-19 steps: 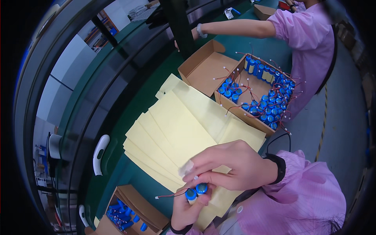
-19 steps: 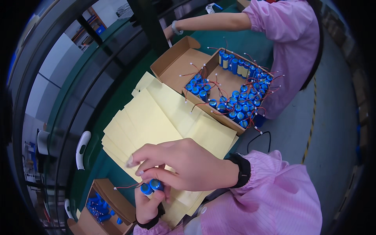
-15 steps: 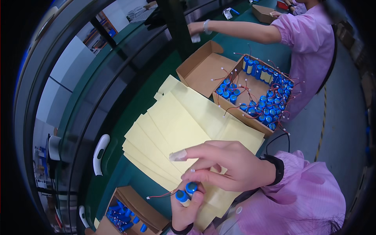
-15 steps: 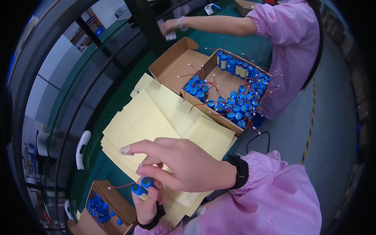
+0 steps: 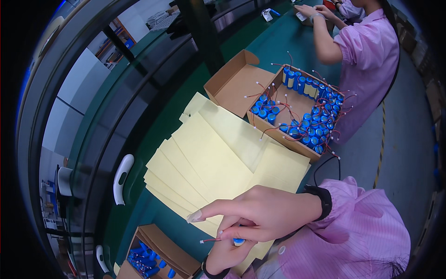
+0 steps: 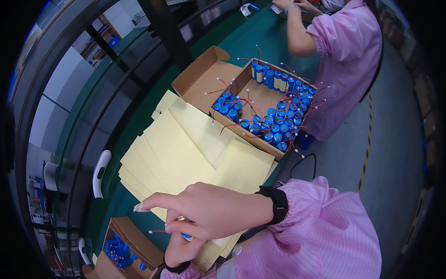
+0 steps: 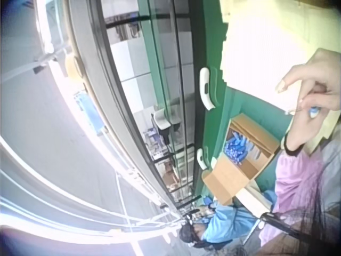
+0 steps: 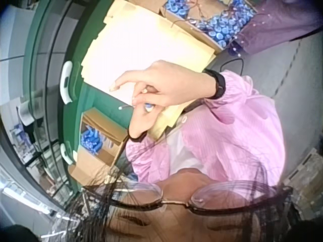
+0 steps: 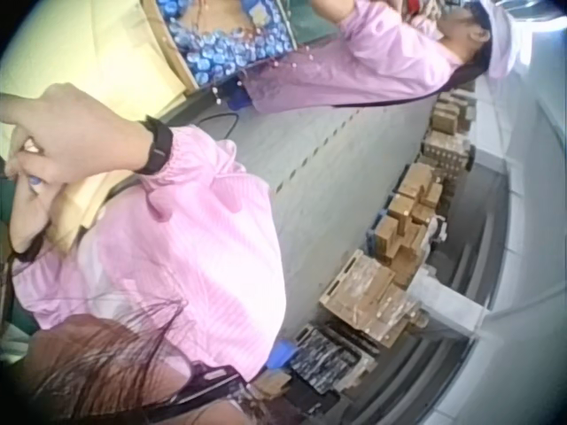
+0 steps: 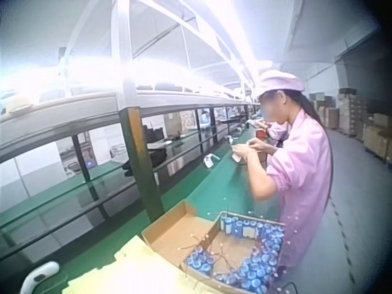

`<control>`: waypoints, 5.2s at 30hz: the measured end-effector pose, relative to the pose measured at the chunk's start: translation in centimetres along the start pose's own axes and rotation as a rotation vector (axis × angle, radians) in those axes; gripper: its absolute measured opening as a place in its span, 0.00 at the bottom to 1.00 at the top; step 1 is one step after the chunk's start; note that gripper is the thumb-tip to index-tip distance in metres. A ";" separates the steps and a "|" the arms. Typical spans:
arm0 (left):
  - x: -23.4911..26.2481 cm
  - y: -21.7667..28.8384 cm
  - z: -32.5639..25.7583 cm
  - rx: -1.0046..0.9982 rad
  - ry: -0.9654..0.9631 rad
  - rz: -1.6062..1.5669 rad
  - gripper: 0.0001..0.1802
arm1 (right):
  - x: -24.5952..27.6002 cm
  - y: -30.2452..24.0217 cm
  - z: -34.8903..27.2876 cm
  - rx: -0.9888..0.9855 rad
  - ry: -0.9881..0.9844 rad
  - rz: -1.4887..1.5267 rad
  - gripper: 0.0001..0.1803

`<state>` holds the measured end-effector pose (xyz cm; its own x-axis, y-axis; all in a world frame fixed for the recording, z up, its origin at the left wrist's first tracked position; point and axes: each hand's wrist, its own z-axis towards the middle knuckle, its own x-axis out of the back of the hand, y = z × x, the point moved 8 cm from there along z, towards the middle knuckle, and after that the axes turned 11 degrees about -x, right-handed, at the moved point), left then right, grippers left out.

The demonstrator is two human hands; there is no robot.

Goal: Manually assemble lithium battery pack components on an assembly line by wrapping tape, connecting wires, and packaging them into cardboard storage boxes.

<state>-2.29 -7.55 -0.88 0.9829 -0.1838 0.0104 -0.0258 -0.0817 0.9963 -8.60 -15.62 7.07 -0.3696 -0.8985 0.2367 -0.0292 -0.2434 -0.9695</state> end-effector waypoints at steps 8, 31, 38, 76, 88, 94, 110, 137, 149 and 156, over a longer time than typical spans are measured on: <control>-0.1 -0.8 -0.8 -0.183 -0.071 0.181 0.19 | -0.1 -0.9 -0.1 0.074 0.002 0.008 0.30; -3.8 1.8 1.0 -0.143 -0.169 -0.092 0.15 | 3.6 -3.1 -3.3 -0.038 0.062 -0.235 0.22; -4.2 2.1 0.9 -0.163 -0.140 -0.133 0.18 | 4.3 -4.7 -3.3 -0.066 -0.020 -0.322 0.23; -2.6 1.0 2.2 -0.059 -0.084 -0.136 0.21 | 31.5 5.3 -2.5 -0.539 0.724 -0.288 0.21; -2.7 0.8 2.2 -0.036 -0.075 -0.139 0.20 | 32.6 9.6 -2.8 -0.698 0.752 -0.241 0.29; -2.8 0.4 2.1 -0.021 -0.077 -0.139 0.20 | 33.3 10.9 -1.9 -0.677 0.725 -0.205 0.28; -2.8 0.1 2.2 -0.016 -0.086 -0.123 0.20 | 32.7 9.4 -2.2 -0.618 0.756 -0.705 0.23; -2.8 0.1 1.9 -0.043 -0.102 -0.071 0.18 | 33.7 9.4 -1.9 -0.625 0.794 -0.755 0.29; -2.8 0.1 2.0 -0.057 -0.119 -0.044 0.18 | 27.7 9.3 -1.4 -0.520 0.566 -1.166 0.51; -2.8 -0.2 1.9 -0.036 -0.133 -0.024 0.18 | 24.5 7.4 -0.9 -0.388 0.417 -1.258 0.46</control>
<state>-5.40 -8.83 -1.27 0.9503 -0.3105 -0.0224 0.0062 -0.0531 0.9986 -18.67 -39.16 5.64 -0.1479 0.0394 0.9882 -0.7761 -0.6240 -0.0913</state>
